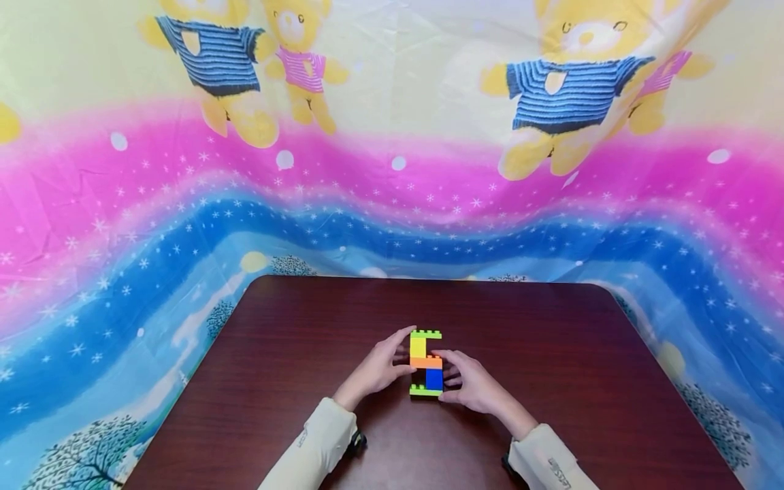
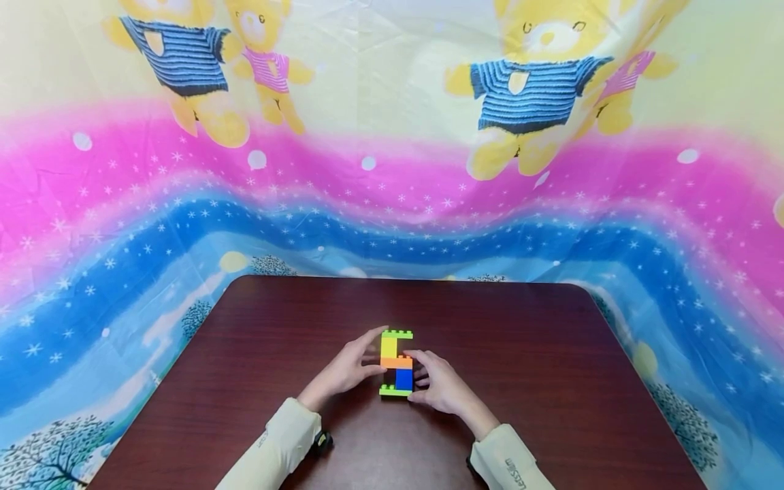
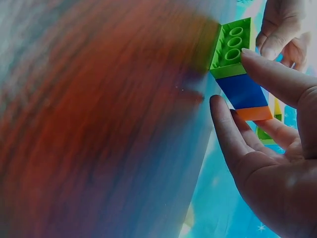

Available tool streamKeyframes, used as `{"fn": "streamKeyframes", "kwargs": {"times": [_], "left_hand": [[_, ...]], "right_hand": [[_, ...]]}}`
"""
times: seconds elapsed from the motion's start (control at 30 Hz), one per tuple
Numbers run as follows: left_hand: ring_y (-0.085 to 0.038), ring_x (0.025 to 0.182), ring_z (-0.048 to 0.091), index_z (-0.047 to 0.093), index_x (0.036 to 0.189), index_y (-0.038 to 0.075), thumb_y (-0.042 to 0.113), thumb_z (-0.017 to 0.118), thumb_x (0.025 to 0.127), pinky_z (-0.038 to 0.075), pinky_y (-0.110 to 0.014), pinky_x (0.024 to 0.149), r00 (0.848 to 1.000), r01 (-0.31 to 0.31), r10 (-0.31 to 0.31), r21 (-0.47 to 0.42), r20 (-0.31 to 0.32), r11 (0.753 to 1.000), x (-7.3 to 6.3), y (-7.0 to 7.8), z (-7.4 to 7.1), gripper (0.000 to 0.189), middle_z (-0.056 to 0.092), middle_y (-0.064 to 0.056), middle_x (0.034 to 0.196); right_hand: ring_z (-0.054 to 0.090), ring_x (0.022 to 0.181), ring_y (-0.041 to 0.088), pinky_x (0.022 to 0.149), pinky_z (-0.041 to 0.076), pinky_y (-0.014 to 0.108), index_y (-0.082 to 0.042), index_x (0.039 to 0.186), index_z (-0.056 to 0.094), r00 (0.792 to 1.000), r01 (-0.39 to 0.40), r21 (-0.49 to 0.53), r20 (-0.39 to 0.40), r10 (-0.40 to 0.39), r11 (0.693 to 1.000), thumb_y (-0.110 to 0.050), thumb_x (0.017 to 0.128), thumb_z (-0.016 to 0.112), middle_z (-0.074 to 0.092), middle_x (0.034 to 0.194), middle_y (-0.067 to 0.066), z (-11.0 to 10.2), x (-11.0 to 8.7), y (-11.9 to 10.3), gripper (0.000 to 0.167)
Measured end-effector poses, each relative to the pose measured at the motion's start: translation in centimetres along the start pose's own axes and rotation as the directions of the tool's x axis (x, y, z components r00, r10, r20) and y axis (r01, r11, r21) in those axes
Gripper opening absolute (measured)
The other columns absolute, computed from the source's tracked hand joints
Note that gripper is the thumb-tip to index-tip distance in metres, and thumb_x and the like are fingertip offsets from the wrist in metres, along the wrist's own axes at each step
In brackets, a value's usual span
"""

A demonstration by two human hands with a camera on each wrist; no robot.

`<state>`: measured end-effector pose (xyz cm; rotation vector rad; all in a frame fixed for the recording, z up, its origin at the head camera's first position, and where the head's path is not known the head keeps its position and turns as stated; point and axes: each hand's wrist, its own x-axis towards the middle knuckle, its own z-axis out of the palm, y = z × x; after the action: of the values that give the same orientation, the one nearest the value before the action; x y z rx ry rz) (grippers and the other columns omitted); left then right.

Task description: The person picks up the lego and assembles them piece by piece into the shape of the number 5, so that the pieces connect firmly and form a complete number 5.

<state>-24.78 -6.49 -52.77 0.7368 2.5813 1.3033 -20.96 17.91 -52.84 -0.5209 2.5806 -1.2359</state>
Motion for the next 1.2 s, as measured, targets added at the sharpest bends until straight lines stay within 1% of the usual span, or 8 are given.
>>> {"fn": "streamKeyframes", "kwargs": {"times": [0.1, 0.43, 0.6, 0.73, 0.83, 1.07, 1.2], "left_hand": [[-0.024, 0.123, 0.065, 0.033, 0.162, 0.022, 0.011, 0.077, 0.093, 0.057, -0.035, 0.100, 1.000, -0.004, 0.004, -0.007, 0.006, 1.000, 0.1, -0.1, 0.0, 0.083, 0.051, -0.006, 0.155], [-0.025, 0.122, 0.066, 0.031, 0.163, 0.024, 0.014, 0.076, 0.095, 0.058, -0.037, 0.099, 0.999, 0.016, -0.015, -0.002, 0.043, 1.000, 0.3, -0.4, -0.3, 0.082, 0.044, -0.006, 0.161], [-0.025, 0.121, 0.067, 0.032, 0.162, 0.024, 0.017, 0.076, 0.095, 0.058, -0.038, 0.099, 0.999, 0.028, -0.028, 0.003, 0.047, 1.000, 0.4, -0.6, -0.3, 0.081, 0.046, -0.009, 0.159], [-0.025, 0.121, 0.067, 0.033, 0.160, 0.021, 0.018, 0.077, 0.095, 0.058, -0.040, 0.100, 0.998, 0.039, -0.039, -0.005, 0.048, 0.999, 0.5, -0.9, -0.3, 0.078, 0.047, -0.011, 0.157], [-0.026, 0.122, 0.066, 0.034, 0.158, 0.019, 0.019, 0.077, 0.095, 0.057, -0.041, 0.101, 0.998, 0.041, -0.040, -0.010, 0.053, 0.999, 0.6, -1.1, -0.3, 0.076, 0.048, -0.012, 0.157], [-0.026, 0.128, 0.062, 0.038, 0.155, 0.017, 0.020, 0.077, 0.095, 0.053, -0.043, 0.107, 0.998, 0.030, -0.028, -0.018, 0.064, 0.999, 0.8, -1.3, -0.5, 0.072, 0.054, -0.009, 0.150], [-0.028, 0.132, 0.059, 0.040, 0.155, 0.014, 0.022, 0.079, 0.094, 0.052, -0.045, 0.109, 0.998, 0.029, -0.029, -0.007, 0.063, 1.000, 0.8, -1.3, -0.6, 0.073, 0.054, -0.008, 0.150]], "right_hand": [[0.066, 0.114, 0.030, 0.089, 0.062, 0.040, -0.011, 0.154, 0.045, 1.000, 0.000, -0.001, -0.008, 0.000, 1.000, -0.003, 0.081, 0.087, 0.054, 0.143, 0.016, 0.1, 0.0, 0.0, 0.085], [0.067, 0.114, 0.030, 0.087, 0.062, 0.038, -0.010, 0.154, 0.046, 0.999, 0.034, 0.000, -0.004, -0.034, 0.999, -0.004, 0.082, 0.087, 0.054, 0.138, 0.013, -0.1, -0.1, 0.2, 0.083], [0.068, 0.113, 0.031, 0.087, 0.063, 0.039, -0.010, 0.154, 0.046, 0.999, 0.032, 0.011, 0.005, -0.032, 0.999, -0.006, 0.082, 0.087, 0.054, 0.141, 0.015, -0.1, -0.1, 0.4, 0.084], [0.068, 0.113, 0.029, 0.088, 0.062, 0.039, -0.010, 0.154, 0.045, 0.999, 0.028, 0.021, 0.015, -0.028, 0.999, -0.007, 0.082, 0.087, 0.053, 0.146, 0.017, -0.2, 0.2, 0.5, 0.083], [0.068, 0.113, 0.029, 0.088, 0.062, 0.040, -0.010, 0.152, 0.046, 0.999, 0.028, 0.027, 0.019, -0.029, 0.999, -0.008, 0.083, 0.087, 0.054, 0.146, 0.018, -0.2, 0.3, 0.6, 0.081], [0.068, 0.113, 0.029, 0.089, 0.062, 0.040, -0.010, 0.151, 0.049, 0.999, 0.009, 0.022, 0.036, -0.010, 1.000, -0.010, 0.083, 0.088, 0.056, 0.145, 0.018, -0.4, 0.3, 0.5, 0.078], [0.068, 0.114, 0.029, 0.090, 0.062, 0.041, -0.010, 0.151, 0.049, 0.999, 0.005, 0.026, 0.046, -0.006, 1.000, -0.012, 0.083, 0.088, 0.056, 0.145, 0.018, -0.5, 0.3, 0.5, 0.078]]}}
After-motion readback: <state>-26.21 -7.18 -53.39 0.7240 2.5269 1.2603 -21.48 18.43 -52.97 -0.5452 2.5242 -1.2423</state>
